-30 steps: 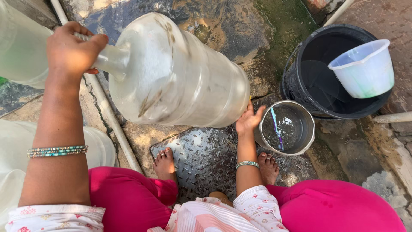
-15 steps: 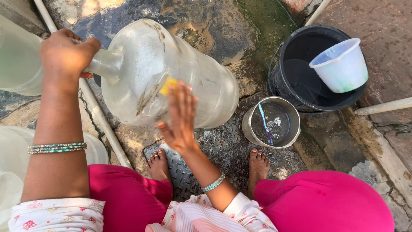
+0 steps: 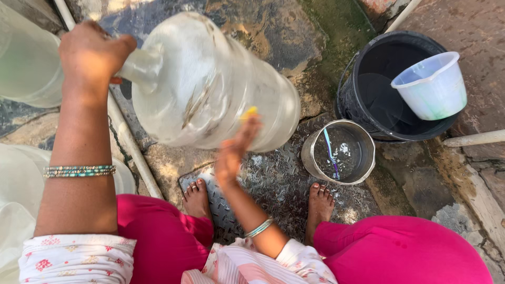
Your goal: The person scrubs the exterior of a large plastic water dispenser with a yellow sponge, then rinses it by shaking water inside and pouring it out. The dispenser is handled one at a time and placed back on the ground after cleaning.
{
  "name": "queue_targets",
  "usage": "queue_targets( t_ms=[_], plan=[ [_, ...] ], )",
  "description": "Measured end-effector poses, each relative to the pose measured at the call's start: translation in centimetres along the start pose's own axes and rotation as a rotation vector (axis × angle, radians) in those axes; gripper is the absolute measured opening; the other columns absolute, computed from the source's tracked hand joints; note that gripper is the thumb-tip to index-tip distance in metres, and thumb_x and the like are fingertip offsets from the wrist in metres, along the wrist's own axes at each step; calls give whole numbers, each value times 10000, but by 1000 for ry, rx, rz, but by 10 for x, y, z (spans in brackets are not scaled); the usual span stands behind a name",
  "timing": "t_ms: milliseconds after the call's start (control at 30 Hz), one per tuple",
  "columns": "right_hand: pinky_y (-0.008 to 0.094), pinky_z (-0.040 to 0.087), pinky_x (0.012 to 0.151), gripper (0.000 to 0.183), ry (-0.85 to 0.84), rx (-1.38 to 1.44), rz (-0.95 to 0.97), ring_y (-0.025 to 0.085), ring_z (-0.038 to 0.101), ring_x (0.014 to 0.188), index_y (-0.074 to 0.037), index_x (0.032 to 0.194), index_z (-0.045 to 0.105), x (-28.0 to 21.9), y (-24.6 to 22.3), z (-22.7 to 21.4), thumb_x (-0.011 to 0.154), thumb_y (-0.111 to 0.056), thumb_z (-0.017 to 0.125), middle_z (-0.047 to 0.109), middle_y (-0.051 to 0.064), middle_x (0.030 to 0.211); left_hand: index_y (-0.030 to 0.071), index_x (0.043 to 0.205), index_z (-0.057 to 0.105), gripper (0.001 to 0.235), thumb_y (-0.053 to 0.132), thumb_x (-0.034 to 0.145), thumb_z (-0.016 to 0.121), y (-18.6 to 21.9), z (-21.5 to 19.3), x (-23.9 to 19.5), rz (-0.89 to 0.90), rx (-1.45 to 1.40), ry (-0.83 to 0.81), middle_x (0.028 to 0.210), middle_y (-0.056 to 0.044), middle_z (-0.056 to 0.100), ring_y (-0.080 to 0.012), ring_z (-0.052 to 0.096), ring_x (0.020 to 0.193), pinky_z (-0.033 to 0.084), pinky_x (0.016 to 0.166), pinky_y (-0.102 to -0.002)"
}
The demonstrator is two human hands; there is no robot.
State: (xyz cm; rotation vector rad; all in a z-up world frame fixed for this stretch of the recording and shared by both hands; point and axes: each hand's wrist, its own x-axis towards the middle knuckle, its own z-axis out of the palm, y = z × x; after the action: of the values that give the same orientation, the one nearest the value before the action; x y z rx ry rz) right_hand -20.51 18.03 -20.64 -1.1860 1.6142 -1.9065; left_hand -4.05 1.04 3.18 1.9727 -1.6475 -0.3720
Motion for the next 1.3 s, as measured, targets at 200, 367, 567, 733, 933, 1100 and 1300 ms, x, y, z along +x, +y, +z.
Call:
queue_targets(
  t_ms=[200,367,567,733,933,1100,1300],
  plan=[
    [528,-57,1347,960,-86,-181,6,347,-46,1650,-95,1679,48,-3,12,-1,1010,-784,69,6,182,1767,-80,971,670,451,324,841,819,7,3,5,-46,25,-44,882,-203,721,-256,742,666,599,475,-355],
    [489,89,1299,1006,191,-60,553,346,122,1588,-83,1648,66,46,153,-79,953,-812,61,66,159,1725,-46,1028,653,434,299,818,812,-3,-1,6,-42,15,-66,830,-186,715,-252,725,618,594,526,-361],
    [478,265,1215,1074,73,875,1034,319,396,1456,1,1543,375,61,220,-124,914,-850,193,389,174,1629,-39,1042,676,438,327,833,799,-9,-8,8,-133,76,-106,799,-182,722,-255,715,594,578,615,-354],
    [516,284,1190,935,209,773,877,332,400,1459,-23,1515,408,93,185,-118,947,-753,272,443,189,1564,-55,1170,641,665,459,793,833,-14,-15,9,-266,13,-204,970,-192,720,-256,729,689,596,571,-388],
    [472,208,1242,741,-8,20,423,319,271,1550,-114,1588,337,118,62,-64,997,-561,326,315,139,1666,16,1279,595,774,449,732,930,-25,-10,5,193,72,-182,1029,-232,681,-354,669,949,523,808,-435],
    [474,66,1320,810,-319,-331,-234,337,133,1613,-76,1653,165,83,-31,-21,1060,-619,71,182,142,1730,56,1125,629,562,386,765,907,-24,8,-3,487,-68,-48,1034,-176,675,-341,654,922,516,809,-433],
    [423,109,1247,886,-590,-188,183,302,143,1562,-127,1632,172,207,-65,-6,955,-665,-20,165,118,1695,95,1104,625,543,371,696,856,-9,6,-12,311,-123,-185,925,-156,671,-310,661,846,517,789,-437]
  ],
)
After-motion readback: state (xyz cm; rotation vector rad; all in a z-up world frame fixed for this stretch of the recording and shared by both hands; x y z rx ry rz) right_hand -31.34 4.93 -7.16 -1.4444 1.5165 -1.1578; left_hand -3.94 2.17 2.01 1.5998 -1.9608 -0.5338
